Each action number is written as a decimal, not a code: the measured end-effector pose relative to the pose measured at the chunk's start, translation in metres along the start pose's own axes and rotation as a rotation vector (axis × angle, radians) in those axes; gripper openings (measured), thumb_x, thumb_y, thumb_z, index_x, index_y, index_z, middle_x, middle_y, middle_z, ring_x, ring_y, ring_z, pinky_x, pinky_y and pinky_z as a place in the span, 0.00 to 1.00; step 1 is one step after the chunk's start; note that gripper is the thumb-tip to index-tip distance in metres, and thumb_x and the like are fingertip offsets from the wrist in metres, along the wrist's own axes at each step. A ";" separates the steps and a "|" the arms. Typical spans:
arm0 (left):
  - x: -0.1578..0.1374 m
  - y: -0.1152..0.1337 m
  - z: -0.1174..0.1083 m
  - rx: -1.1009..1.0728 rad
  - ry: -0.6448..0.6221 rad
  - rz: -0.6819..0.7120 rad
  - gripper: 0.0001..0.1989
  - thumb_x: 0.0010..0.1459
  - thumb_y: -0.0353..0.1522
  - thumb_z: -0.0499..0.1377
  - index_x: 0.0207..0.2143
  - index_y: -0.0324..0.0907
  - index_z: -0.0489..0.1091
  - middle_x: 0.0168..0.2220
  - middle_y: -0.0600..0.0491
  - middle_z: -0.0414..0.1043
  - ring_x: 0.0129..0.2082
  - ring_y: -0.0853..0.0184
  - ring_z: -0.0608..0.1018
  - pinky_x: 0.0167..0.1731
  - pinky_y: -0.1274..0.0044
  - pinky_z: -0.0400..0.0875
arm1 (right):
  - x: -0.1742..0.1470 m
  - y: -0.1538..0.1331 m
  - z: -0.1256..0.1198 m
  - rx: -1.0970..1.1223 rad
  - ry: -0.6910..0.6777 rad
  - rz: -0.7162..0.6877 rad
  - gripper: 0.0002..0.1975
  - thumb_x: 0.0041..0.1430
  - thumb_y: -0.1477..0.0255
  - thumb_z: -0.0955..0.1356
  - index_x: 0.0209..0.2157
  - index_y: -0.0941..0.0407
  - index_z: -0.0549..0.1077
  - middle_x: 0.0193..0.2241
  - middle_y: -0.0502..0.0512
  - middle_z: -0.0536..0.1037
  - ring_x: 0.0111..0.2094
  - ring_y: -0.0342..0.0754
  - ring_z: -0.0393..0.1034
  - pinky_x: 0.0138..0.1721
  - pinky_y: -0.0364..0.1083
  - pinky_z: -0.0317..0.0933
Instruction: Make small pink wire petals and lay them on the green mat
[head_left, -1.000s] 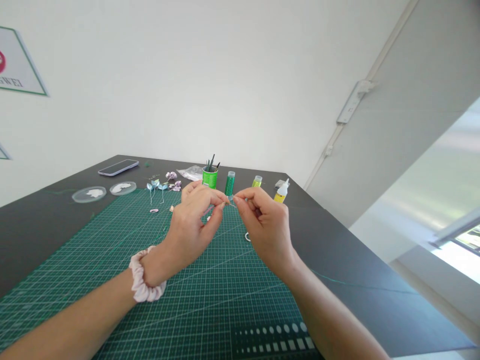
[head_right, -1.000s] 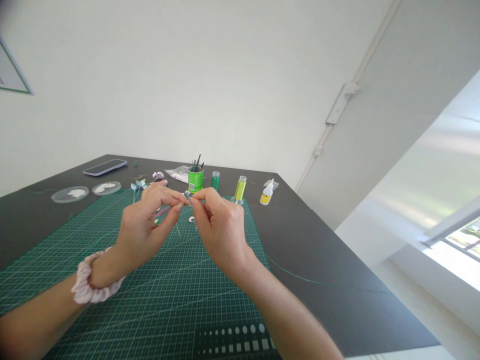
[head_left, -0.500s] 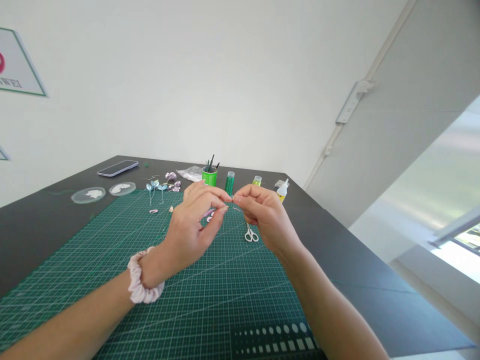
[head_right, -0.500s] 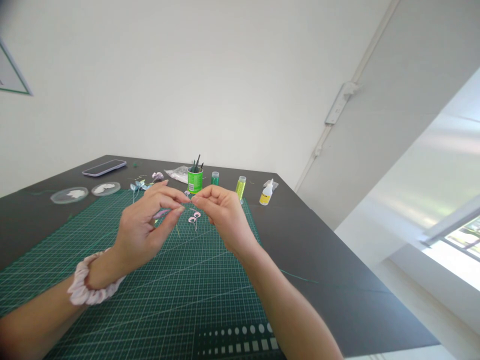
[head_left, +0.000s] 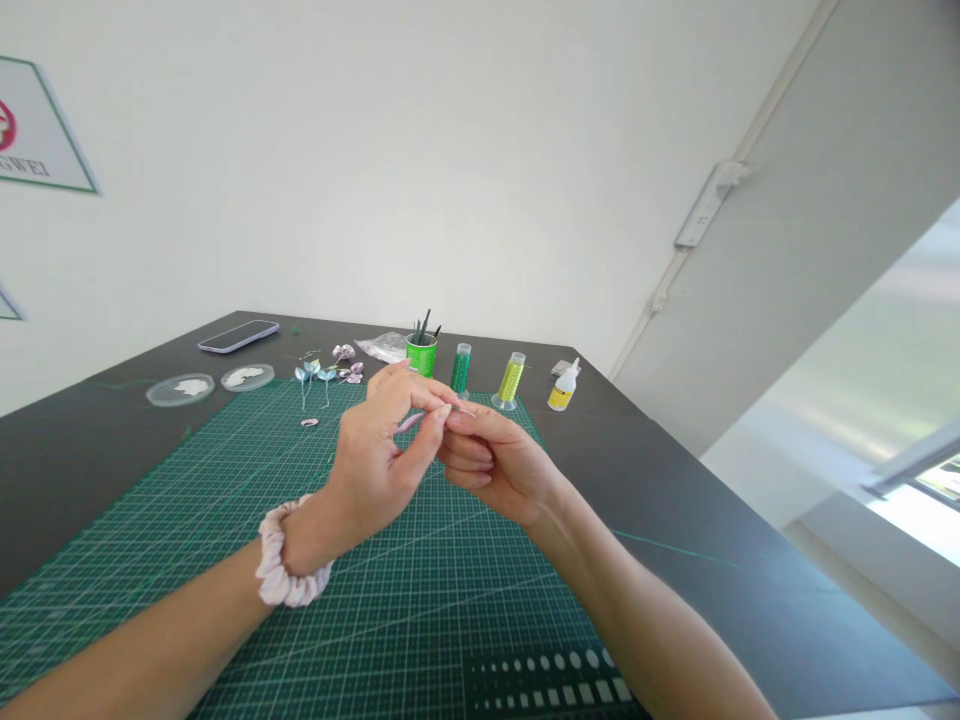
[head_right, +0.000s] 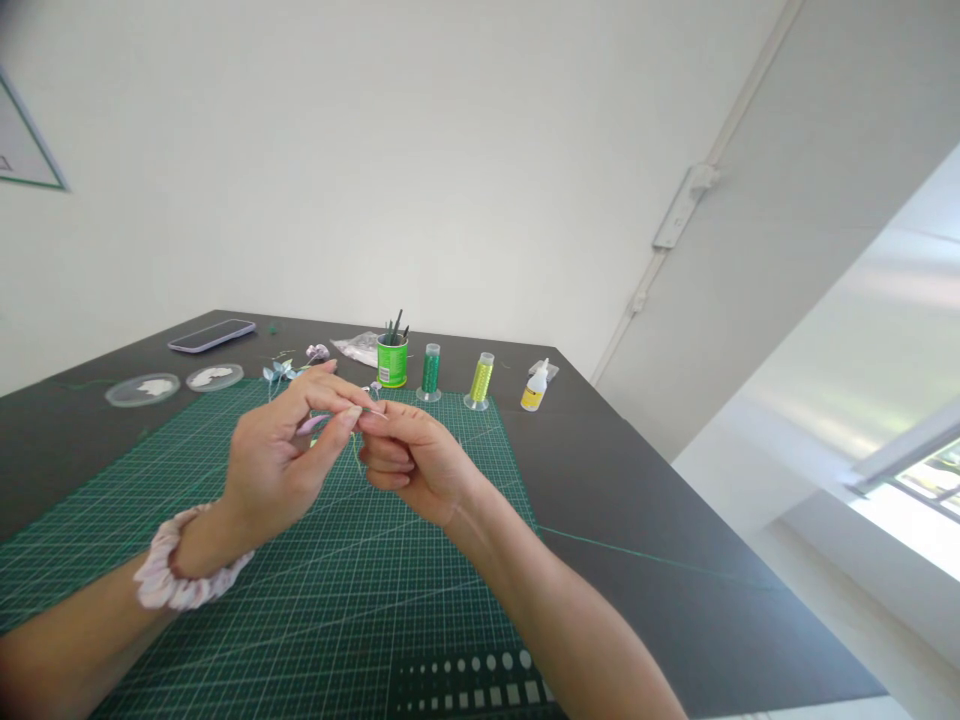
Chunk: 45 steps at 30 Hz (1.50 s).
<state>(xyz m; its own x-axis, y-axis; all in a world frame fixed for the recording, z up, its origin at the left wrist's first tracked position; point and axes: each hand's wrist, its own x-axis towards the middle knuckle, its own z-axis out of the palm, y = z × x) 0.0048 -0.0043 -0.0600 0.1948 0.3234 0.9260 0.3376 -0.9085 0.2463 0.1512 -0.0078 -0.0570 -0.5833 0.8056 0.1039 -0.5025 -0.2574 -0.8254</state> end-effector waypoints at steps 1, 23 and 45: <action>0.000 0.000 0.000 0.011 0.012 -0.008 0.07 0.59 0.24 0.54 0.31 0.43 0.65 0.32 0.56 0.77 0.33 0.69 0.78 0.48 0.67 0.71 | 0.000 0.002 0.001 0.006 0.006 -0.002 0.10 0.52 0.72 0.70 0.24 0.56 0.64 0.10 0.36 0.52 0.14 0.35 0.34 0.13 0.35 0.35; -0.003 -0.008 0.001 0.241 0.058 0.068 0.07 0.60 0.23 0.54 0.31 0.43 0.63 0.32 0.55 0.76 0.34 0.69 0.77 0.49 0.66 0.68 | -0.015 0.023 0.020 -1.423 0.486 -0.926 0.08 0.60 0.79 0.63 0.27 0.57 0.67 0.16 0.41 0.56 0.16 0.36 0.48 0.18 0.39 0.44; 0.000 0.001 0.002 0.079 -0.066 0.042 0.07 0.61 0.25 0.54 0.31 0.44 0.65 0.33 0.55 0.77 0.34 0.68 0.78 0.50 0.65 0.69 | -0.014 -0.016 0.014 -0.766 0.456 -0.469 0.08 0.52 0.70 0.69 0.22 0.57 0.69 0.13 0.40 0.57 0.16 0.37 0.43 0.17 0.42 0.37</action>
<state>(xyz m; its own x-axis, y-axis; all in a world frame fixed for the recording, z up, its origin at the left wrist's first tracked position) 0.0069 -0.0047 -0.0605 0.2692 0.3047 0.9136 0.3987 -0.8988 0.1823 0.1585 -0.0224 -0.0371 -0.0518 0.9060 0.4201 0.0207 0.4216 -0.9066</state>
